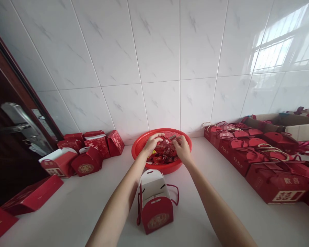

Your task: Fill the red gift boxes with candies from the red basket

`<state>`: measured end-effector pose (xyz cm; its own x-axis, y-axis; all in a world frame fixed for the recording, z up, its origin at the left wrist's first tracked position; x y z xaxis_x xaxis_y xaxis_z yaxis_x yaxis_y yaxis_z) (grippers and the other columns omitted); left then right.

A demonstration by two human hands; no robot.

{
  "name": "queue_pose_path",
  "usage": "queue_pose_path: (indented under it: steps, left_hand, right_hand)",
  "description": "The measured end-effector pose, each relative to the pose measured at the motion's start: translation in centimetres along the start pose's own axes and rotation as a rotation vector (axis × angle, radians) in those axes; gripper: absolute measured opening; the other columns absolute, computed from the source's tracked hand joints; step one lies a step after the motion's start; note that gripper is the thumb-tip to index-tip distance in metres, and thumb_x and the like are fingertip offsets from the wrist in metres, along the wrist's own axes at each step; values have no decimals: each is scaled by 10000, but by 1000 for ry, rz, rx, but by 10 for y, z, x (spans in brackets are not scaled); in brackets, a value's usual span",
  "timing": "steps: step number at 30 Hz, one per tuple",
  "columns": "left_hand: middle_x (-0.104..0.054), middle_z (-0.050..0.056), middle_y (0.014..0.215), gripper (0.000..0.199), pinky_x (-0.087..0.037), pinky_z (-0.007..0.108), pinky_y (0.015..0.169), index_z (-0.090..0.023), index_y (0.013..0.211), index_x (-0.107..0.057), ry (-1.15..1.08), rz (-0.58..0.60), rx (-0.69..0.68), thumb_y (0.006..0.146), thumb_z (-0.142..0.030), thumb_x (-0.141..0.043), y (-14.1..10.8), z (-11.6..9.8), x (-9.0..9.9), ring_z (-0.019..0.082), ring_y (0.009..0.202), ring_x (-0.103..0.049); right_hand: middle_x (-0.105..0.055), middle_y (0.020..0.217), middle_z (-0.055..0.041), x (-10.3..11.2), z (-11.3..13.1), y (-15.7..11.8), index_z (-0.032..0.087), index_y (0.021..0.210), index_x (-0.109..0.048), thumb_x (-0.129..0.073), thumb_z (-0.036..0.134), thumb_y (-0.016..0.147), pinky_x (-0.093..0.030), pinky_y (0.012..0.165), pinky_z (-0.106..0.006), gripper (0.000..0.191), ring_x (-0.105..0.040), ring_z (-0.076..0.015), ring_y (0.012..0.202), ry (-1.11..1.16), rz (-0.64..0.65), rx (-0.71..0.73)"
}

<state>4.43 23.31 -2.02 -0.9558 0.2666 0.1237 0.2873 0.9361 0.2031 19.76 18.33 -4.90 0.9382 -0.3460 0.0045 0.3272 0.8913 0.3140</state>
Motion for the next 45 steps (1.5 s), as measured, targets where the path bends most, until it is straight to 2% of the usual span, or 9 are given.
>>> queue_pose_path:
  steps: [6,14,20,23,29,36,38,41,45]
  left_hand:
    - [-693,69,1048,408,-541,287,709,-190,994,-694,-60,-26,56,664,-328,-499,4,5,4,223,945,-641]
    - [-727,78,1017,397,-526,339,782,-215,915,-724,9,-62,71,724,-384,-421,4,10,9,266,1022,-628]
    - [-736,93,973,274,-489,411,832,-222,839,-722,146,-134,87,685,-281,-503,0,4,15,311,1031,-627]
    - [-728,72,1025,344,-494,371,836,-222,906,-714,191,-148,67,637,-218,-500,0,3,14,281,1016,-627]
    - [-722,47,921,489,-505,317,828,-211,1115,-678,254,-99,31,658,-216,-504,1,6,7,221,884,-646]
    - [-747,61,889,252,-495,350,878,-214,747,-722,286,-56,11,698,-278,-483,6,9,8,255,928,-656]
    - [-749,83,843,277,-506,360,846,-207,665,-702,288,-64,40,747,-345,-476,6,12,10,267,897,-667]
    - [-724,111,697,364,-522,379,790,-199,598,-667,293,-100,103,793,-419,-452,7,20,15,271,790,-679]
    - [-709,99,680,232,-514,372,763,-204,610,-638,342,-178,122,749,-330,-503,13,29,25,255,753,-677]
  right_hand:
    - [-669,807,-29,1,1,-1,240,893,-518,-520,394,773,-506,679,-355,196,-640,-225,742,17,0,0]
    - [-661,817,-9,1,4,-2,232,898,-554,-545,354,741,-493,705,-347,200,-633,-218,768,1,0,5]
    - [-649,779,-2,1,6,-3,234,837,-547,-520,296,735,-499,662,-326,123,-639,-215,760,13,21,17]
    - [-651,760,-11,-1,8,-3,235,751,-517,-517,290,742,-513,640,-324,56,-661,-224,765,29,55,29]
    - [-660,769,-4,-5,10,-8,244,862,-533,-553,345,760,-474,464,-289,145,-614,-178,546,99,156,-55]
    - [-659,737,5,-5,15,-8,222,817,-557,-533,381,783,-449,464,-264,165,-532,-137,506,175,150,-88]
    - [-669,745,-8,-4,16,-8,213,776,-552,-515,426,801,-428,444,-256,218,-513,-129,497,191,157,-98]
    - [-676,730,-24,-3,16,-7,210,735,-564,-492,497,818,-409,424,-262,308,-497,-134,483,232,144,-132]
    - [-672,721,-20,0,14,-4,211,729,-606,-533,461,787,-473,487,-281,267,-525,-149,534,331,101,-162]
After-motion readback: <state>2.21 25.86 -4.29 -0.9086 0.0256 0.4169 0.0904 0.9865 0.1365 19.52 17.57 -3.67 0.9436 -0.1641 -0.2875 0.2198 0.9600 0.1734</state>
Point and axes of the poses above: each hand's wrist, its own y-axis towards the middle knuckle, its own x-axis out of the back of the hand, z = x × y, the point moved 5 cm from there along y, towards the middle knuckle
